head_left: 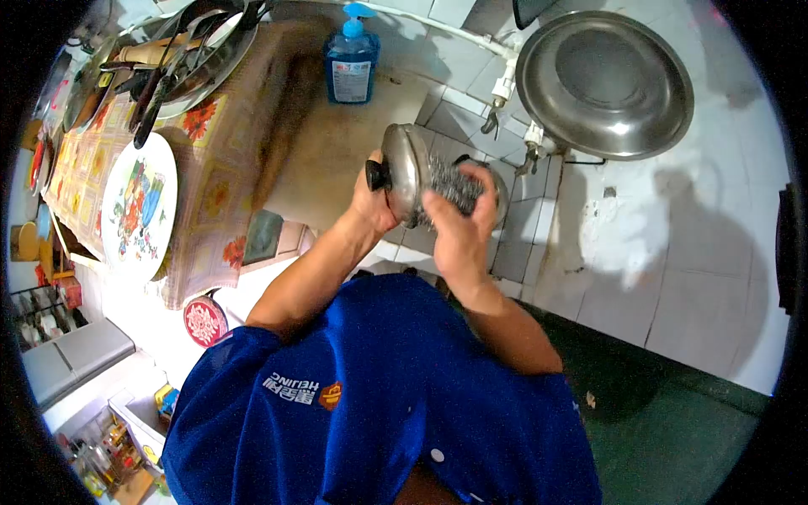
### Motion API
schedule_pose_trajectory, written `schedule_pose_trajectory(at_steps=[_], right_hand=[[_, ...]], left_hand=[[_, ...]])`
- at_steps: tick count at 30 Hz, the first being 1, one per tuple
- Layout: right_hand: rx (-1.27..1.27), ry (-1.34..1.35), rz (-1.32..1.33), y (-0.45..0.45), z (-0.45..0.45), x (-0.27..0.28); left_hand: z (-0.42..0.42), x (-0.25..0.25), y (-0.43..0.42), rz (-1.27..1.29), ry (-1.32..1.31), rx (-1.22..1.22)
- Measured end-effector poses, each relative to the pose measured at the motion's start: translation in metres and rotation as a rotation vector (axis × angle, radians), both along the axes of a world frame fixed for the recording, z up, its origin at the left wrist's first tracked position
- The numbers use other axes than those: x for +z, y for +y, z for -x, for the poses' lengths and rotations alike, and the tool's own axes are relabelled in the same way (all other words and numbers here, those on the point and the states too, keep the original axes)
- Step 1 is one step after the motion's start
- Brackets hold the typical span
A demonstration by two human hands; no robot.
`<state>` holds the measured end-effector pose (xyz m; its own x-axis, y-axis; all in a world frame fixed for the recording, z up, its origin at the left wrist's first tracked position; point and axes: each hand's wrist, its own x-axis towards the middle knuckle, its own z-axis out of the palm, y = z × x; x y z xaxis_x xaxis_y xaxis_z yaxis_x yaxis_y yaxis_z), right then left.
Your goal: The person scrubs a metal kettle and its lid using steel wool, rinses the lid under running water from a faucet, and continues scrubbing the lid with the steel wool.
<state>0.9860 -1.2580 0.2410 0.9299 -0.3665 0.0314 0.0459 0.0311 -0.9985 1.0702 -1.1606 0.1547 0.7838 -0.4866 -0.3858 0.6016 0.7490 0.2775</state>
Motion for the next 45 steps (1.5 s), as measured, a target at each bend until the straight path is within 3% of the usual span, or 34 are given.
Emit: schedule_pose_trajectory(at_steps=[1,3,5,11,12,13,15,16,17,19,20,22,24,25,27,28,30,33,34,36,37,39,41,43,45], right_hand=[[-0.009,0.029,0.05,-0.003,-0.007,0.015],[-0.064,0.115,-0.316,-0.014,-0.03,0.023],[0.029,0.056,-0.374,-0.022,-0.04,0.018],[0.044,0.101,-0.391,-0.01,-0.03,0.015],[0.055,0.097,-0.355,-0.01,-0.031,0.011],[0.054,0.098,-0.357,-0.009,-0.033,0.012],[0.078,0.1,-0.375,-0.005,-0.034,0.017],[0.085,0.101,-0.375,-0.004,-0.033,0.021],[0.087,0.134,-0.282,-0.004,-0.031,0.027],[0.086,0.158,-0.187,-0.004,-0.023,0.026],[0.11,0.058,-0.063,-0.006,-0.014,0.014],[0.121,-0.001,0.181,-0.005,0.002,-0.007],[0.104,0.019,0.072,0.0,0.004,0.001],[0.074,0.04,-0.043,0.003,0.004,0.009],[0.056,0.005,0.056,-0.002,-0.01,0.02],[0.079,0.078,-0.039,-0.007,-0.017,0.026],[0.104,0.181,-0.158,-0.017,-0.034,0.028],[0.102,0.2,-0.224,-0.019,-0.037,0.024],[0.081,0.146,-0.226,-0.016,-0.032,0.019],[0.077,0.09,-0.143,-0.01,-0.011,0.012],[0.071,0.033,-0.064,-0.007,-0.002,0.007],[0.094,-0.026,-0.009,-0.003,0.004,0.0],[0.034,0.039,-0.058,0.002,0.003,0.017],[0.014,-0.027,-0.003,-0.011,-0.014,0.013],[0.123,0.1,-0.107,-0.022,-0.025,0.018]], left_hand=[[0.003,0.001,0.002,0.163,-0.075,-0.025],[0.005,0.016,-0.005,-0.18,-0.12,0.071],[0.004,-0.005,-0.004,-0.163,-0.166,0.084],[-0.015,0.005,0.015,-0.39,-0.191,0.083],[-0.016,0.023,0.016,-0.589,-0.411,0.15],[-0.018,0.029,0.018,-0.591,-0.411,0.148],[-0.023,0.031,0.024,-0.764,-0.634,0.04],[-0.03,0.029,0.03,-0.799,-0.572,-0.12],[-0.028,0.029,0.029,-0.802,-0.569,-0.114],[-0.024,0.046,0.019,-0.726,-0.199,0.003],[-0.024,0.052,0.019,-0.506,-0.047,-0.009],[-0.025,0.044,0.026,-0.403,-0.023,-0.082],[-0.021,0.04,0.023,-0.297,-0.018,-0.124],[-0.02,0.035,0.017,-0.09,-0.026,-0.064],[-0.01,0.047,0.011,-0.22,-0.03,-0.053],[-0.012,0.037,0.011,-0.22,-0.028,-0.066],[-0.019,0.016,0.014,-0.525,-0.276,-0.067],[-0.02,0.017,0.013,-0.577,-0.228,-0.092],[-0.015,0.034,0.013,-0.577,-0.225,-0.089],[-0.008,0.067,0.014,-0.268,-0.041,-0.085],[-0.011,0.059,0.018,-0.269,-0.038,-0.078],[-0.019,0.027,0.024,0.013,-0.069,-0.175],[-0.007,0.016,0.008,-0.061,-0.046,-0.031],[0.003,0.048,0.003,-0.218,-0.027,-0.045],[-0.006,0.036,0.003,-0.192,-0.091,-0.081]])
